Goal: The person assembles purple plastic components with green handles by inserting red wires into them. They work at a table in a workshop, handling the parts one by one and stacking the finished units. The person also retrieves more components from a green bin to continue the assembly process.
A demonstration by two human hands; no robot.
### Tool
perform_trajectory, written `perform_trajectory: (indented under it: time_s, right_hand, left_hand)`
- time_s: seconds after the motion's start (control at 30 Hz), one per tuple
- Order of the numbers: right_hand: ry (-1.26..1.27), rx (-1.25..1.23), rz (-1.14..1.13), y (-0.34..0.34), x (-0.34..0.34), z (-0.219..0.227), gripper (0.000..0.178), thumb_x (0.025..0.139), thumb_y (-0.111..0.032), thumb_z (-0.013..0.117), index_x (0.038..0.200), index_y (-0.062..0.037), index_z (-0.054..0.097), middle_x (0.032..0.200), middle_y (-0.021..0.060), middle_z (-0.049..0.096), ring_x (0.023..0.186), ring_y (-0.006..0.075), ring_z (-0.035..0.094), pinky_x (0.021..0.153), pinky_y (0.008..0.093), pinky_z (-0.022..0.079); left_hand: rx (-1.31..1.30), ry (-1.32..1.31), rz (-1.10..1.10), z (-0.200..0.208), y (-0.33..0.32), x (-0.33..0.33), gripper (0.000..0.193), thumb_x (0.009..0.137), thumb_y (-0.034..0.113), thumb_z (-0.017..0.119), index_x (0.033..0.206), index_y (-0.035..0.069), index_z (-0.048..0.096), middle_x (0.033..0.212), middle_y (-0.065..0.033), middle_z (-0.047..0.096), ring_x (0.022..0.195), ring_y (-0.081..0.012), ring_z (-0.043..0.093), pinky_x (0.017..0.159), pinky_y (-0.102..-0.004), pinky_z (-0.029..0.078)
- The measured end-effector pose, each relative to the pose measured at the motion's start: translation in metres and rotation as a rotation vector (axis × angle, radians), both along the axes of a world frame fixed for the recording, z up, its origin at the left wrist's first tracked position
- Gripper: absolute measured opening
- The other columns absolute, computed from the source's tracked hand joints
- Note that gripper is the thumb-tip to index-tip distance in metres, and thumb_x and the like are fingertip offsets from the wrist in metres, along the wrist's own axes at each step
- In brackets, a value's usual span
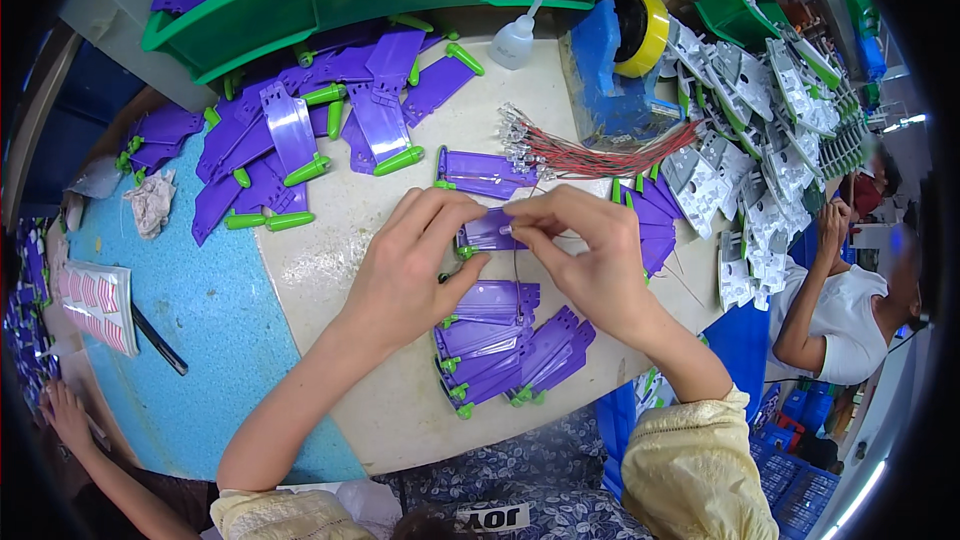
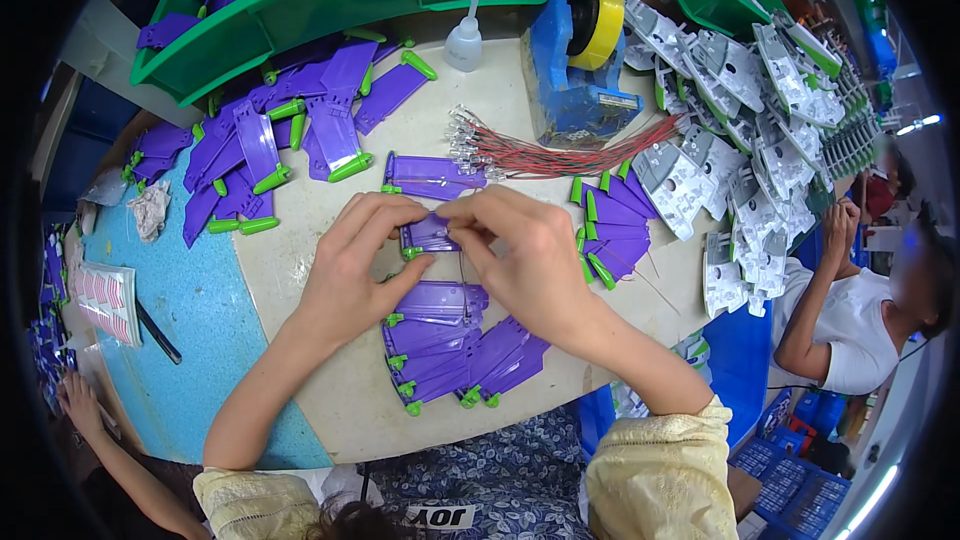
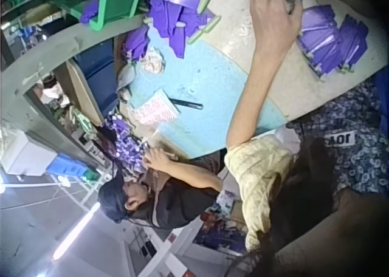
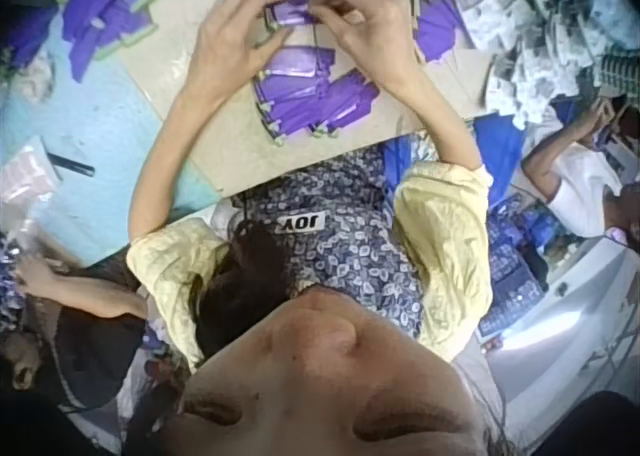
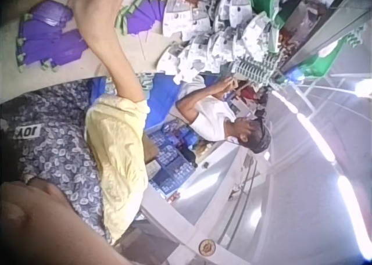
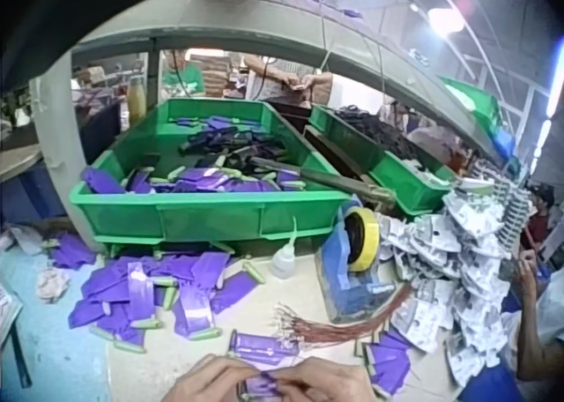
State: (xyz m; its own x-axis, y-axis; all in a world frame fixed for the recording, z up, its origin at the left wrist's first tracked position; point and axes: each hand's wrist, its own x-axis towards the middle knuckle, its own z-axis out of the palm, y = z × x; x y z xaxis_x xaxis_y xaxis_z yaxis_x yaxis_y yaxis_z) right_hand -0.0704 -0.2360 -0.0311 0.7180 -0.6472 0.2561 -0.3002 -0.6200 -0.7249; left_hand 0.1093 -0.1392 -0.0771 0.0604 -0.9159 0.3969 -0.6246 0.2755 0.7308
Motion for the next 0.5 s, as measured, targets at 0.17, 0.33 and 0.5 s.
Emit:
perform_trajectory:
  time_s: [0.17,0.33,0.5]
  right_hand:
    - [0.07,0.141,0.017,-0.003,0.007,0.005,0.014,0.081,0.005,0.075,0.094,0.0024,0.075,0.087,0.0114,0.07,0.072,0.0183,0.069,0.065,0.0291,0.055]
    - [0.049,0.406,0.009,-0.001,0.008,0.009,0.012,0.083,0.006,0.073,0.095,0.0014,0.074,0.092,0.0092,0.071,0.078,0.0124,0.068,0.071,0.0253,0.055]
    - [0.172,0.543,-0.012,-0.01,0.012,0.013,0.01,0.081,0.004,0.075,0.09,0.0013,0.072,0.086,0.0057,0.069,0.073,0.0081,0.062,0.067,0.0262,0.051]
  left_hand:
    - [-0.033,0.103,0.029,0.001,0.001,-0.002,0.036,0.073,0.006,0.083,0.105,-0.001,0.067,0.107,-0.0128,0.064,0.094,-0.0289,0.063,0.079,-0.0377,0.054]
    - [-0.157,0.116,-0.014,-0.006,0.002,0.004,0.031,0.072,0.005,0.083,0.098,-0.002,0.069,0.104,-0.0125,0.065,0.088,-0.0283,0.063,0.075,-0.0379,0.053]
    - [-0.145,0.156,0.033,0.001,0.002,-0.001,0.04,0.071,0.002,0.084,0.107,-0.001,0.068,0.104,-0.012,0.067,0.078,-0.0229,0.062,0.07,-0.0333,0.052]
